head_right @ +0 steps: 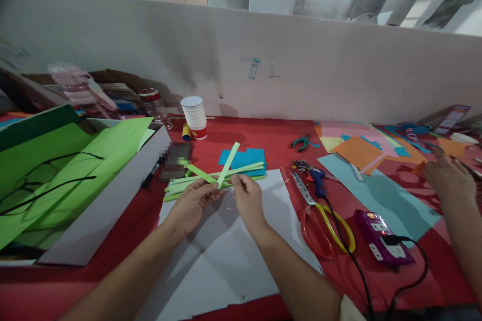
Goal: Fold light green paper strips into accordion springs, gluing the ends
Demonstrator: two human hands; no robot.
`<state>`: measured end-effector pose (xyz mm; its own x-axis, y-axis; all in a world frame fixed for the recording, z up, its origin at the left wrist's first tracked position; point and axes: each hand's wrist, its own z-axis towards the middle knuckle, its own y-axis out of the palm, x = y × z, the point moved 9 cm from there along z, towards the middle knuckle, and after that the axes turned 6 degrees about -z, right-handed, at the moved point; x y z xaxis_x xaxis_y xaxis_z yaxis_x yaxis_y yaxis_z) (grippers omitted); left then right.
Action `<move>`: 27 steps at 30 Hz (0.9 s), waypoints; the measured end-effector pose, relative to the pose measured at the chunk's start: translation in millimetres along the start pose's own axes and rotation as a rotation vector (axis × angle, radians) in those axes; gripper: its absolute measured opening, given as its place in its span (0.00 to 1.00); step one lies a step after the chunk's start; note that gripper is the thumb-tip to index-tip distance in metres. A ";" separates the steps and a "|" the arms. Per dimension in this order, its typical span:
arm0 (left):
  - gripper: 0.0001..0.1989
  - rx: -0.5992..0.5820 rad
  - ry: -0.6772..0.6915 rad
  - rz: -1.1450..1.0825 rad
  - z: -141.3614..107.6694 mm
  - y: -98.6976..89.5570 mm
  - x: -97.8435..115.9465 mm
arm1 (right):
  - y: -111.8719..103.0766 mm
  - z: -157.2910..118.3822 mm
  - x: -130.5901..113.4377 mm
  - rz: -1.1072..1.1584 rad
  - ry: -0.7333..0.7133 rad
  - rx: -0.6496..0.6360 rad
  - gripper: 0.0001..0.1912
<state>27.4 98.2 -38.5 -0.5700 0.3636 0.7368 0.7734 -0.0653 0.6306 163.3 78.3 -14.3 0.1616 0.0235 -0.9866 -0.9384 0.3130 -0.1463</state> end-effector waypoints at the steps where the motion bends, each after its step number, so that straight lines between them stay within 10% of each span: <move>1: 0.06 0.016 -0.005 -0.020 0.4 -1.2 0.4 | -4.8 0.6 -1.1 -0.006 -0.012 0.039 0.13; 9: 0.08 0.076 -0.078 -0.150 1.7 -6.1 -8.4 | 26.8 -10.3 -8.8 0.085 -0.065 -0.232 0.13; 17: 0.04 -0.032 0.169 0.065 -5.5 7.9 9.6 | 29.5 -9.5 -3.1 0.277 0.037 -0.231 0.09; 27: 0.04 0.049 0.113 -0.023 -8.9 7.5 1.0 | 27.1 -7.2 -5.0 0.255 0.053 -0.239 0.06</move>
<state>30.1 89.7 -30.9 -0.6134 0.2573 0.7467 0.7707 -0.0113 0.6371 134.9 79.8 -13.9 -0.0970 0.0212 -0.9951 -0.9926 0.0717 0.0983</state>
